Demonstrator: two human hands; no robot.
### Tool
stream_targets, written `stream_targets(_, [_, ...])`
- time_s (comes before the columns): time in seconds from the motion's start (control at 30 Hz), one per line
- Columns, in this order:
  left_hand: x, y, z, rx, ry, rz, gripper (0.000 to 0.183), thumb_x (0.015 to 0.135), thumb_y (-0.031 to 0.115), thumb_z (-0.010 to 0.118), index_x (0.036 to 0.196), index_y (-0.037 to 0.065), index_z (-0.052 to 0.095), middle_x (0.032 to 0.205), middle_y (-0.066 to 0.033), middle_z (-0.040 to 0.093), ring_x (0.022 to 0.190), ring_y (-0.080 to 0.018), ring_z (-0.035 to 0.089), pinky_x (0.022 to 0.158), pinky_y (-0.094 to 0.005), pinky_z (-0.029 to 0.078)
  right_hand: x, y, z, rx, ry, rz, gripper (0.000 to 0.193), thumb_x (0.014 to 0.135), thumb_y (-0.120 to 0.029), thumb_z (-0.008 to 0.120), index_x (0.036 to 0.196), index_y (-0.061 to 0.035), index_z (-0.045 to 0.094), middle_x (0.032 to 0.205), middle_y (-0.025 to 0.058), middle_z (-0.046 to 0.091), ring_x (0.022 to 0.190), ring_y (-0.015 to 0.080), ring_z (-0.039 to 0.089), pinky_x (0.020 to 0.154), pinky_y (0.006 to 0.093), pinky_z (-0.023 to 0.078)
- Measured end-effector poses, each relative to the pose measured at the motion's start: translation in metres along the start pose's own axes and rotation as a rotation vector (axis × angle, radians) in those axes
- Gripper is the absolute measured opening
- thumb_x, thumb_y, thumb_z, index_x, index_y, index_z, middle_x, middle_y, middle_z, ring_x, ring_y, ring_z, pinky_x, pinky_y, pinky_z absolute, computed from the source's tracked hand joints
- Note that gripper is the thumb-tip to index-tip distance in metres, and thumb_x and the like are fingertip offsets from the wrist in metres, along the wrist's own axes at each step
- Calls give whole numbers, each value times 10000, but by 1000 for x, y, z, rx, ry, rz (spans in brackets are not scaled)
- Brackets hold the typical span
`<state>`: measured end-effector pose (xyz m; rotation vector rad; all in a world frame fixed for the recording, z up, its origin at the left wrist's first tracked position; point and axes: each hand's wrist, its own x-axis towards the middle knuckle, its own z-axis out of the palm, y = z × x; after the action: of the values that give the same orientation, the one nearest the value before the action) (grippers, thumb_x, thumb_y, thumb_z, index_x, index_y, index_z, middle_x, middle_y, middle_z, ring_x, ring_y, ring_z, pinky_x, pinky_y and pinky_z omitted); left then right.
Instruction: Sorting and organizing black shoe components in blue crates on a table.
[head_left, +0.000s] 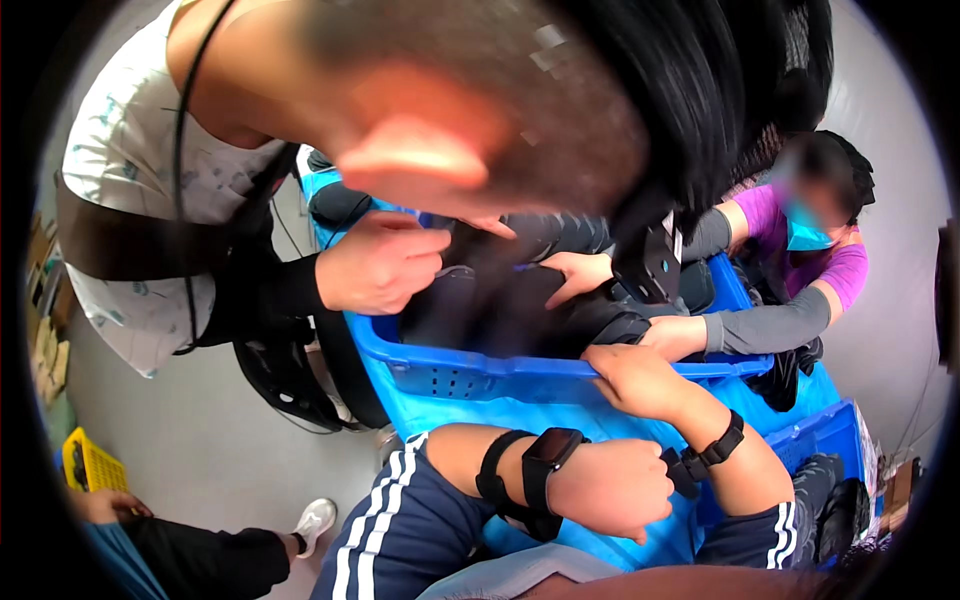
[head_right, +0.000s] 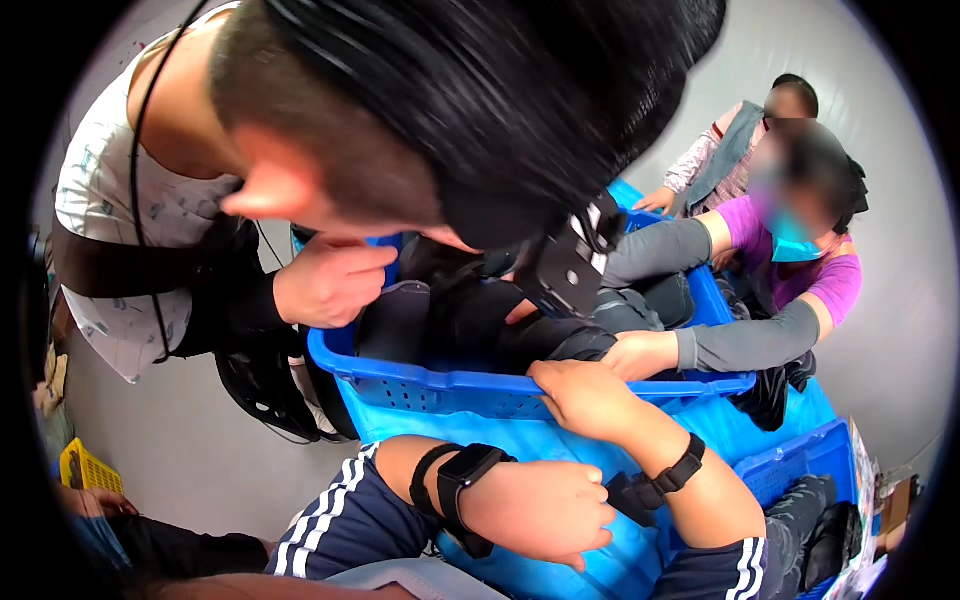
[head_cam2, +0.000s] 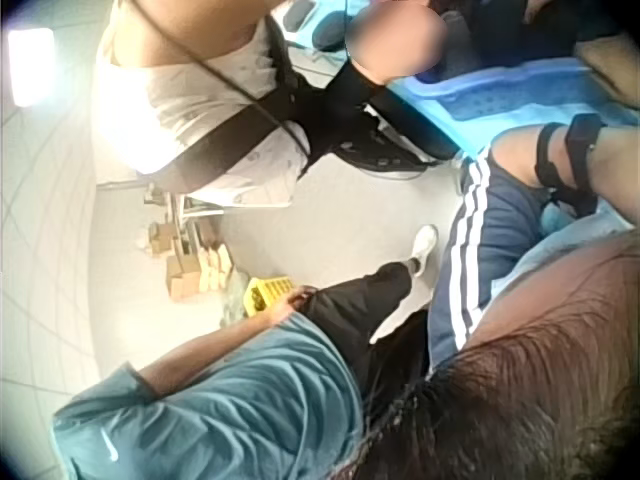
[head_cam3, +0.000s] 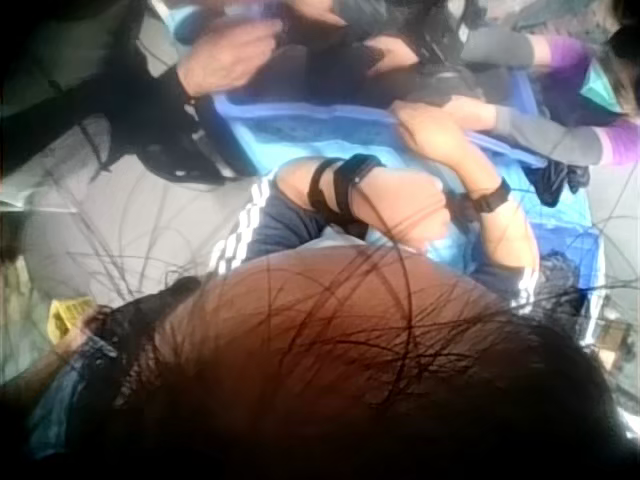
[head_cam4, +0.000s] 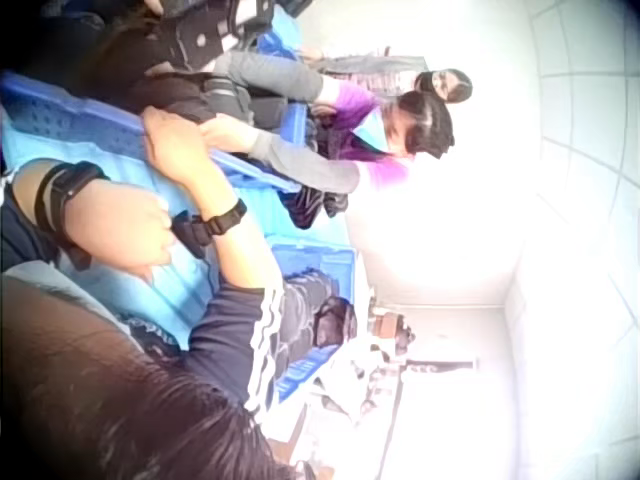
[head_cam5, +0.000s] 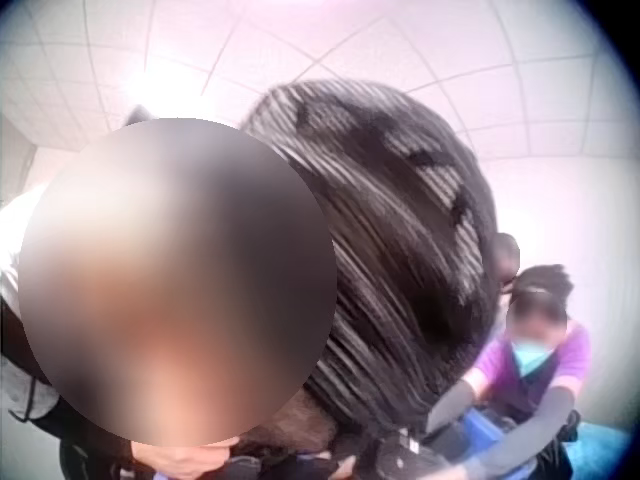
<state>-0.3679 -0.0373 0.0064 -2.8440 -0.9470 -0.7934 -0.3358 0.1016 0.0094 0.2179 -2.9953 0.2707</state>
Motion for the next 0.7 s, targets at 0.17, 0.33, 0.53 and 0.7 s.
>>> stream_targets(0.17, [-10, -2, 3, 20, 42, 14, 322, 690, 383, 638, 645, 66, 611, 622, -38, 577, 605, -199, 564, 556, -305, 391, -8, 8, 9, 12, -69, 27, 192, 728, -92, 565, 904, -30, 516, 775, 149, 550, 753, 331, 556, 643, 406, 446])
stream_targets(0.33, [-30, -9, 33, 47, 59, 47, 325, 688, 386, 640, 638, 67, 606, 621, -39, 578, 615, -198, 568, 564, -302, 389, -1, 6, 24, 21, -117, 43, 239, 788, -218, 569, 918, -20, 536, 822, 155, 563, 779, 338, 552, 672, 396, 446])
stream_targets(0.53, [-35, -5, 23, 33, 93, 67, 318, 687, 390, 633, 669, 73, 614, 621, -35, 574, 621, -197, 569, 579, -302, 392, 41, 19, -2, 288, -78, 94, 380, 897, -327, 447, 1056, 1, 556, 994, 166, 576, 903, 300, 562, 806, 351, 434])
stream_targets(0.7, [-16, -2, -6, 0, 347, 106, 222, 753, 291, 577, 664, 88, 560, 617, -22, 520, 617, -186, 531, 587, -297, 370, 137, 72, -10, 94, 207, 62, 203, 804, -181, 583, 931, -25, 619, 883, 148, 606, 817, 250, 581, 744, 328, 450])
